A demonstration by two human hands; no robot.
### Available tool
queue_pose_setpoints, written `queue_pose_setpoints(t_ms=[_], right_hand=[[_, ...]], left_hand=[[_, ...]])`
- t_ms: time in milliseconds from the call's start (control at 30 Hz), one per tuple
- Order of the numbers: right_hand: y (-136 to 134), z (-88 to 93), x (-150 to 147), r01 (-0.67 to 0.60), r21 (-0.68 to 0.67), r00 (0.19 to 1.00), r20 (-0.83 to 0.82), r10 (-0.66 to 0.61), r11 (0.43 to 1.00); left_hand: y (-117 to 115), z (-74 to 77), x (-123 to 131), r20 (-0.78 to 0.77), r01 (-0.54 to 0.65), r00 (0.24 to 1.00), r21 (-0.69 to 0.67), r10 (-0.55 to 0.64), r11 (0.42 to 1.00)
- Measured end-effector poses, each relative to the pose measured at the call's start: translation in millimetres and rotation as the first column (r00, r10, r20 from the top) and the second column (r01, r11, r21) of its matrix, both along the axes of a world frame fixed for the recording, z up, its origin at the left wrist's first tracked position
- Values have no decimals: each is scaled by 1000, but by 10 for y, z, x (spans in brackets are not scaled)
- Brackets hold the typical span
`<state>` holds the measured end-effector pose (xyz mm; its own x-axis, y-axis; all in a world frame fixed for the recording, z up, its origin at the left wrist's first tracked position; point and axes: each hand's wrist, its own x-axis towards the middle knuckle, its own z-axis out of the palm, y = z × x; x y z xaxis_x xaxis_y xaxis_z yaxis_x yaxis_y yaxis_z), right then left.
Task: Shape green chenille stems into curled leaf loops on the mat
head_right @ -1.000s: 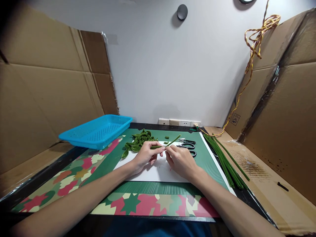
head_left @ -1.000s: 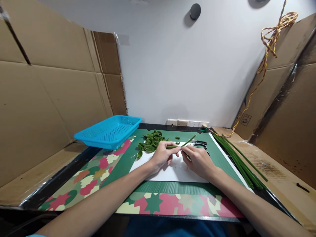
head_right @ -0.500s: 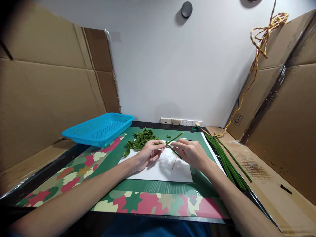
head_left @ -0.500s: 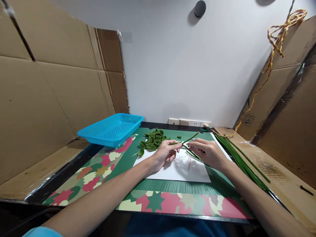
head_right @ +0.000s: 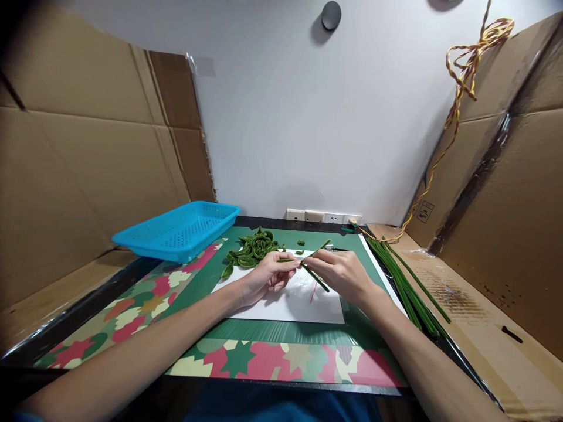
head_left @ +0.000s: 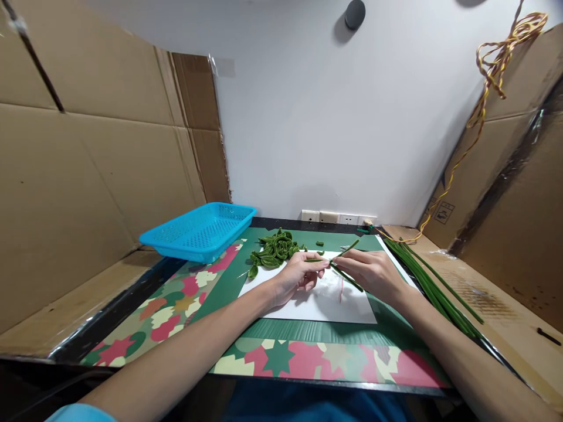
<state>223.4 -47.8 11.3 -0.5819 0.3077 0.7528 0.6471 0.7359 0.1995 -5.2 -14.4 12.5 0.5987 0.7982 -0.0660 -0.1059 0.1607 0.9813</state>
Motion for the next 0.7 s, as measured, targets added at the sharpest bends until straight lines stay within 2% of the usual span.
queue_pose_setpoints(t_ms=[133,367,600,700], right_hand=[[-6,6,-19,15,45,997,69,-18,999],[-31,-2,-89,34,54,998,42,-37,998],[-49,-51,-188,-28,-96,985,-172,11,995],[-38,-58,-187,-51,-72,981,-192,37,996]], left_hand=[[-6,8,2,8,2,1000,7,-2,1000],[-11,27,-3,8,-2,1000,30,1,1000],[-29,36,4,37,-3,999,83,0,997],[-32,35,8,64,-2,998,76,-3,997]])
